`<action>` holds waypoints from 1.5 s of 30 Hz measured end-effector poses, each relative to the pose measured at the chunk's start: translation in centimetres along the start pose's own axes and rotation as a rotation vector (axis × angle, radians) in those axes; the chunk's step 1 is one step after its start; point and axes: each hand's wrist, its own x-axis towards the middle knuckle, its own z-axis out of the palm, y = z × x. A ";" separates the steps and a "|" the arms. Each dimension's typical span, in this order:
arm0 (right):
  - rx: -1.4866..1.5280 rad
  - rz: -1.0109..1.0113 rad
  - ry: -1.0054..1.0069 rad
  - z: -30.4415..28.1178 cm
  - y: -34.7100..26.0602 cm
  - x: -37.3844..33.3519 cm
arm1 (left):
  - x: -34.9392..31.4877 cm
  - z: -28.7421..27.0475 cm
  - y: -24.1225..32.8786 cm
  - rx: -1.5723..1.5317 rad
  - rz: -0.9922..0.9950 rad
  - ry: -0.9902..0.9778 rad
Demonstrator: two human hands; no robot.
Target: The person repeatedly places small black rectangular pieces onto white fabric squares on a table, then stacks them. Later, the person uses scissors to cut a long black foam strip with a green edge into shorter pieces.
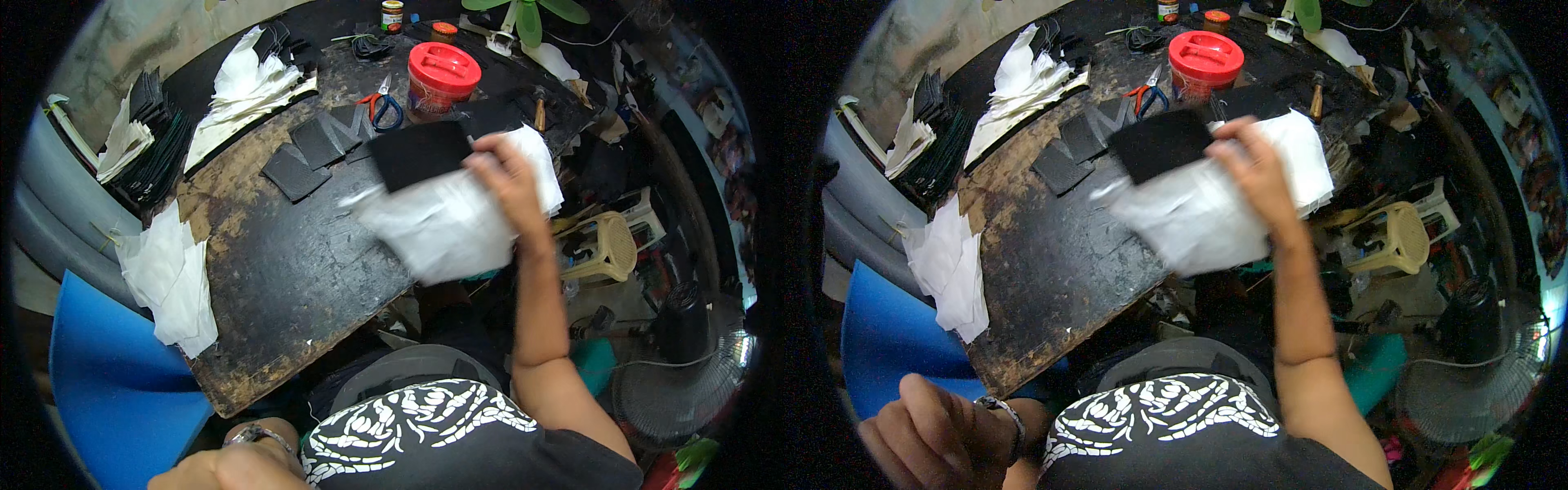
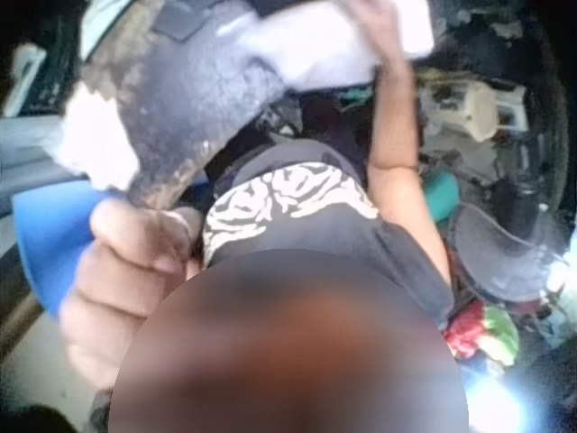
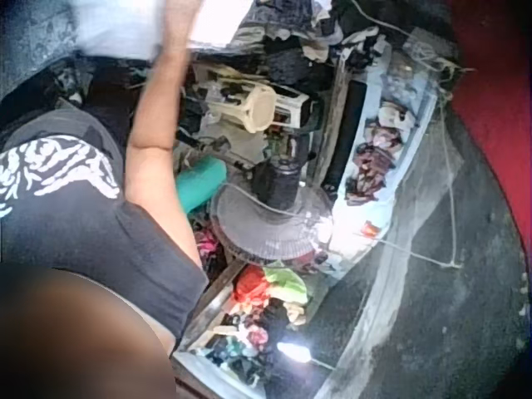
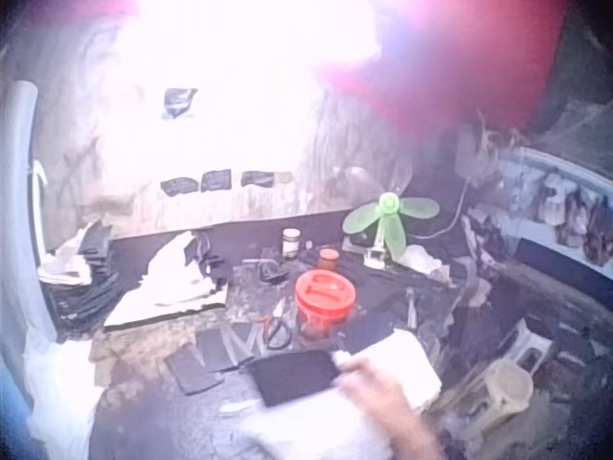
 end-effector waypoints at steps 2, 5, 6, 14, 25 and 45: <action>0.073 0.005 0.030 -6.0 1.2 3.3 | 0.2 -0.3 -0.6 0.059 0.081 -0.009; -0.048 0.285 0.028 -11.0 3.9 7.9 | 0.0 -1.8 -3.6 0.203 0.321 0.047; -0.341 0.196 0.015 -11.1 4.8 8.5 | -0.2 -2.6 -4.4 0.315 0.368 0.086; -0.553 -0.534 -0.111 6.1 5.1 7.7 | -1.2 -15.1 -18.9 1.420 -0.404 0.082; -0.358 -0.614 -0.482 21.6 2.0 3.5 | -7.1 -21.6 -21.4 1.674 -0.670 0.207; -0.421 -0.781 -0.833 24.0 -1.7 0.5 | -8.5 -11.7 -22.3 1.503 -0.383 0.073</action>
